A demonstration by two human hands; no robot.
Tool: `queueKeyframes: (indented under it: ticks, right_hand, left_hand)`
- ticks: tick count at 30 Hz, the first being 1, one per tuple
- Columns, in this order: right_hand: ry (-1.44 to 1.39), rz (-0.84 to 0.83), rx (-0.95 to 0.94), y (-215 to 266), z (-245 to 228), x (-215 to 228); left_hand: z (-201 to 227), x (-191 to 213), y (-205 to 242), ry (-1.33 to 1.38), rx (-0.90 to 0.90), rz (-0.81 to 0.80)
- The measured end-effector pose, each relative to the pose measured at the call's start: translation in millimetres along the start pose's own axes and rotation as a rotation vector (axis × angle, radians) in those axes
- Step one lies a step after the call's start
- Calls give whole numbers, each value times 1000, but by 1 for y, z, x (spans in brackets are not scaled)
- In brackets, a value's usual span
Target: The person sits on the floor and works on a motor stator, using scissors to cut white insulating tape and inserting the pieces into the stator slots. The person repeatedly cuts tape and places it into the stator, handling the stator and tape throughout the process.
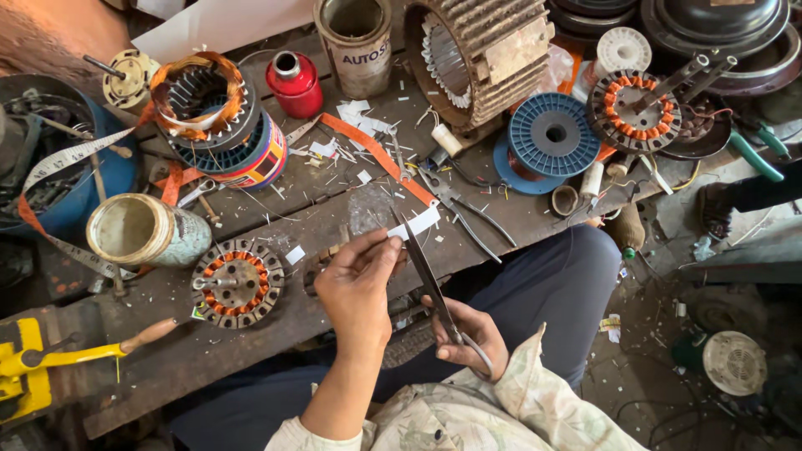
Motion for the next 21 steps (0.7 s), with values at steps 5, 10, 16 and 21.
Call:
queueKeyframes:
  ticks: [5,10,16,21]
  right_hand:
    - [19,20,-26,-1,6,8]
    - [16,-5,-6,-2,11,13]
    - [48,-2,-24,-2,20,19]
    - [-22,1,-18,2,30,20]
  left_hand:
    - [-12,1,-1,37,-52,27]
    - [-18,2,-2,36,-86,26]
    - [-22,4,-1,29,-90,26]
    - [-25,6,2,47,-101,-2]
Point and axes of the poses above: each hand's wrist, its own y-axis away from the middle knuckle, its own x-axis out of the back of the hand, z = x × y, the point moved 2 cm from there along -y, towards the middle knuckle, and after that the axes turned 4 degrees about -z, right-handed, at the moved point
